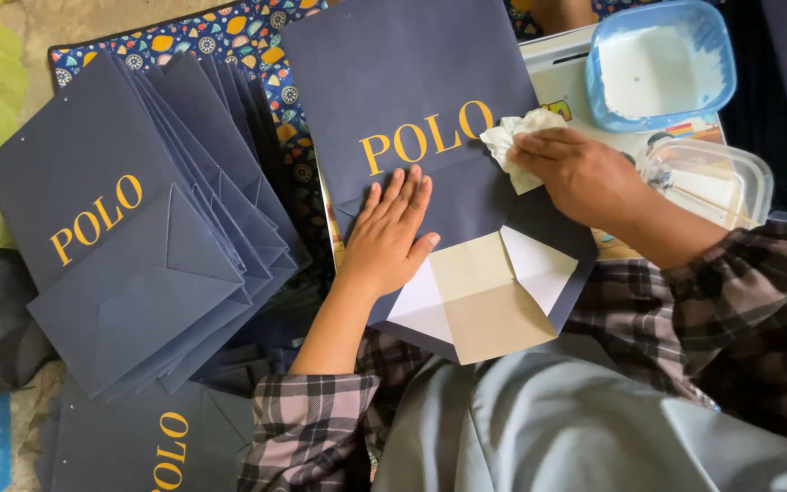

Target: The person assembles dark blue paper shopping bags with gold 'POLO' lettering. They apply white adhesive to the inner flaps using a small stick, fold and press the flaps to seal the bag, and wipe the exterior with a white cloth. The process is repeated for multiple bags.

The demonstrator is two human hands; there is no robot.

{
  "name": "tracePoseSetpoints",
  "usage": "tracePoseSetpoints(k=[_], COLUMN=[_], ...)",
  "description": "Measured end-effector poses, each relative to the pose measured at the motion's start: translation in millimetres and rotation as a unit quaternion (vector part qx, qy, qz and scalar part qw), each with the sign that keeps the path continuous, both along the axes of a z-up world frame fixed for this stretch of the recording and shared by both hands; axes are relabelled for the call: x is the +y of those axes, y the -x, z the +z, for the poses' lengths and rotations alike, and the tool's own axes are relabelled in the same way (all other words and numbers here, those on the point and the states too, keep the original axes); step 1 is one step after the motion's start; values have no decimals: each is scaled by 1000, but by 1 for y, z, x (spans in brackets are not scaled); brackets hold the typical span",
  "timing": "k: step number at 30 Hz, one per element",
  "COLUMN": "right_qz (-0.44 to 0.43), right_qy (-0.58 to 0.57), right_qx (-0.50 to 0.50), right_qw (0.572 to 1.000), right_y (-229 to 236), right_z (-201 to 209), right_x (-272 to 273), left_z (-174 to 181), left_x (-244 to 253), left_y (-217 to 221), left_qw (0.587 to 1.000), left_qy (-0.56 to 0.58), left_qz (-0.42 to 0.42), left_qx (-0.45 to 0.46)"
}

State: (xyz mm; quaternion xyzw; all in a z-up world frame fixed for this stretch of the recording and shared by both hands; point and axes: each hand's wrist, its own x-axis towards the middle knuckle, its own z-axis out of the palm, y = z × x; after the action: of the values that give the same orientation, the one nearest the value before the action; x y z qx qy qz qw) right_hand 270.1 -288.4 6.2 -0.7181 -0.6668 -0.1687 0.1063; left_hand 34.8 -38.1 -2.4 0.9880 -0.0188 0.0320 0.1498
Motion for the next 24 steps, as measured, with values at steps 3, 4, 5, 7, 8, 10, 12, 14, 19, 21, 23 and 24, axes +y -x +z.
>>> tracePoseSetpoints(k=[3,4,5,7,8,10,12,14,19,21,23,24], right_qz=[-9,-5,-2,-10,-20,-4,15,113,96,111,96,101], right_qy=[3,0,-4,2,8,31,52,62,36,30,15,17], right_qx=[-25,-38,-52,-40,-29,-38,-48,-18,110,170,181,180], right_qw=[1000,999,999,999,999,999,997,991,989,979,979,978], right_y=[12,14,16,29,36,54,66,76,82,73,63,65], right_z=[11,9,7,16,21,17,21,33,25,25,23,23], right_x=[0,-1,-2,-11,-17,-23,-25,-25,-23,-18,-10,-5], left_z=[-1,-2,-2,-2,-2,-1,-1,-2,-7,-8,-7,-10], left_x=[-1,-1,-1,-2,-4,-5,-5,-5,-2,2,7,10], left_y=[1,1,1,1,1,0,0,0,1,2,3,1], left_qw=[1000,1000,1000,1000,1000,1000,1000,999,1000,1000,990,990], left_qy=[4,-2,-8,-16,-23,-22,-22,-36,-12,4,107,108], left_qz=[6,6,5,8,8,7,10,10,6,7,-10,-5], left_qx=[4,1,-3,0,2,5,6,5,-12,-25,-91,-92])
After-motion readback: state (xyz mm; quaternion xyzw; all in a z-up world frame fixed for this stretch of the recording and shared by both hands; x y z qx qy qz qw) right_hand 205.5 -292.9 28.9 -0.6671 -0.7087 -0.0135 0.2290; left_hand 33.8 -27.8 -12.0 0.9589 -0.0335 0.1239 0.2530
